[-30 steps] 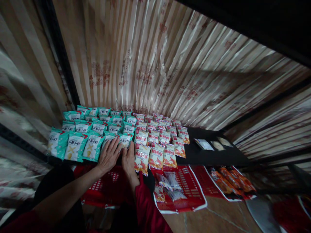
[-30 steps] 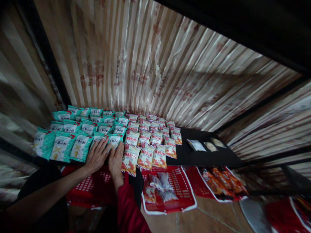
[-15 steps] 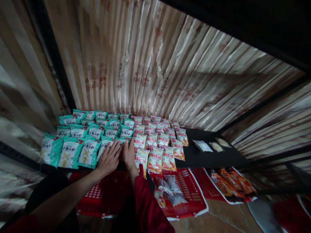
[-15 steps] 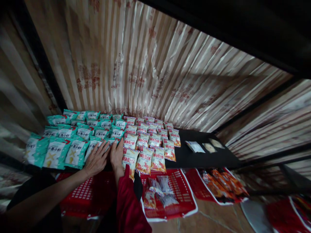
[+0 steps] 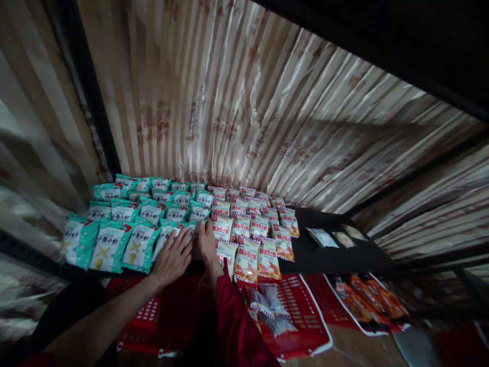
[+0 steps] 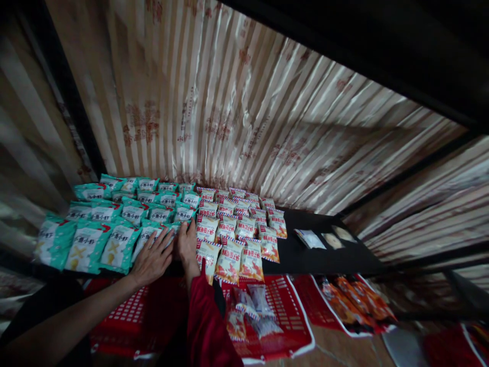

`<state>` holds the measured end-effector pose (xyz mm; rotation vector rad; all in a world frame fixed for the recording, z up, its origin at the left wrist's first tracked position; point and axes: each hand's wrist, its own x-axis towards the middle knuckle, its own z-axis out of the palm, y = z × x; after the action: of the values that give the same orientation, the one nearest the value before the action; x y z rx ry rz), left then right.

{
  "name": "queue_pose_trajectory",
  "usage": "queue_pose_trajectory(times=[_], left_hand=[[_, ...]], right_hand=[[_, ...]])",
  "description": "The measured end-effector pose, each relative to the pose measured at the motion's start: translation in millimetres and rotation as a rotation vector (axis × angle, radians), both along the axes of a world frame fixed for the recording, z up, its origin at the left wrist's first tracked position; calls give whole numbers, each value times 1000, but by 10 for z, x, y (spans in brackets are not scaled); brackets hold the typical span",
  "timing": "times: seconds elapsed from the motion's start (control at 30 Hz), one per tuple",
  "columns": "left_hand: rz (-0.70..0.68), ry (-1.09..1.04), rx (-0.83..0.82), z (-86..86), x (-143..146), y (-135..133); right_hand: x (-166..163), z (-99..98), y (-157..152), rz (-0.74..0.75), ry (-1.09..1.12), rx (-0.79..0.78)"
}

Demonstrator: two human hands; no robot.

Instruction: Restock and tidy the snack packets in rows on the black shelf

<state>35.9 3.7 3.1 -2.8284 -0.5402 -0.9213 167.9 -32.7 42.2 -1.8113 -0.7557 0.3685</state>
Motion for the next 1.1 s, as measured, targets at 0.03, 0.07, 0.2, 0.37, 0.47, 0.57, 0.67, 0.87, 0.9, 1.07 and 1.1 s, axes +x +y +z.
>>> queue_pose_trajectory(times=[0.03, 0.07, 0.2, 0.37, 0.47, 0.57, 0.67, 0.87, 0.9, 1.07, 1.1], left_hand=[[-3, 1, 5, -6, 1, 3], [-6, 0, 8, -13, 2, 6], [-1, -20, -7, -42, 10, 14], [-7, -16, -28, -46, 14, 13], [-6, -7, -43, -36, 15, 13], [-12, -20, -44, -27, 17, 12], [-9, -35, -36, -21, 19, 7], [-9, -55, -16, -12, 22, -4], [-7, -52, -16, -11, 23, -4], [-8, -51, -19, -5, 34, -8], [-7, -59, -20, -4, 37, -9]], right_hand=[[26, 25, 17, -8, 5, -3], [52, 55, 36, -9, 7, -8], [128, 169, 117, 10, -6, -57], [142, 121, 191, -12, -25, -61], [152, 39, 216, -26, -38, -39], [171, 4, 216, -26, -41, -34], [183, 31, 203, -16, -48, -41], [238, 141, 241, -45, -69, -66], [257, 156, 260, -46, -79, -63], [369, 220, 360, -44, -186, -32], [391, 234, 379, -50, -199, -40]])
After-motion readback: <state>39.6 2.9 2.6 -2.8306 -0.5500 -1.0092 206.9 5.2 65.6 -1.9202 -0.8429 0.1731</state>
